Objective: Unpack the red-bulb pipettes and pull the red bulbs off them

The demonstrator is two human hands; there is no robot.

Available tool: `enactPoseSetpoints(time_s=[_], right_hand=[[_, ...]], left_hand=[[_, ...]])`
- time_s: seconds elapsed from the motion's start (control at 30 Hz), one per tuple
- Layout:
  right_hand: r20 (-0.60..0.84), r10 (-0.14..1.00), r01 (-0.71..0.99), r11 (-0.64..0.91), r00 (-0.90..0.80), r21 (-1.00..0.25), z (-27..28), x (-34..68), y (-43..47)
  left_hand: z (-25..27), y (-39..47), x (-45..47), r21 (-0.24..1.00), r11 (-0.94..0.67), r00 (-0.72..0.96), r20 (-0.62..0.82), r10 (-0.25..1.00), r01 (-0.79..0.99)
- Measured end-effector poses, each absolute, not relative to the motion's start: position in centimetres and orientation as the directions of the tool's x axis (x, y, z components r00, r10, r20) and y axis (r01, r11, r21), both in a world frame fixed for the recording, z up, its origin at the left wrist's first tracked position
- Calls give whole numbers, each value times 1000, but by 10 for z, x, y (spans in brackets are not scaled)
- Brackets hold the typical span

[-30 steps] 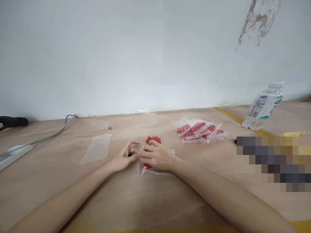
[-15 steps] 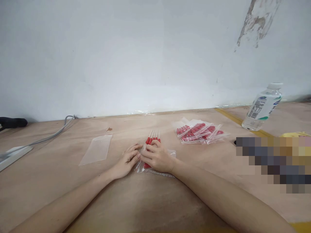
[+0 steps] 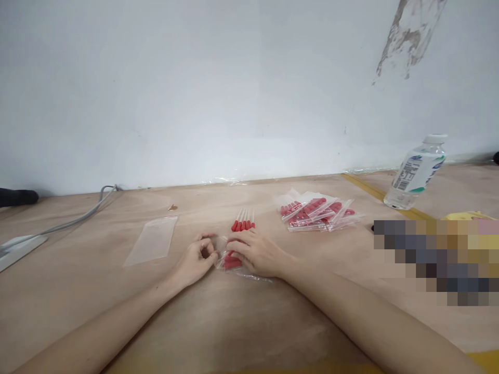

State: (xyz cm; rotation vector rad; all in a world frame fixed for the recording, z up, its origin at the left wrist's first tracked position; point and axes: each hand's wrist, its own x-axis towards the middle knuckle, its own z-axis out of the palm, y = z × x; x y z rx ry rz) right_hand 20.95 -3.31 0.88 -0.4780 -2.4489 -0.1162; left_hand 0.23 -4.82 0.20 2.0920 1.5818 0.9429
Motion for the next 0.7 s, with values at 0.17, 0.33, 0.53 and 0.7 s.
enactPoseSetpoints(time_s=[0.17,0.33,0.53,0.7], right_hand=[[572,595,526,793,-564,-307,7,217,-45],[468,699,601,710,-540,-366,-2,227,-47],[439,710,604,702,-550,-379,-3,227,-43],[444,728,630,680,-522,-374,-2,225,-43]], left_hand=[[5,-56,4,557,-400,191,396,898,728],[5,-53,4,631,-485,372,315,873,605],[7,-46,2,687,-465,420,250,872,558],[8,-47,4,818,-387,455,176,873,427]])
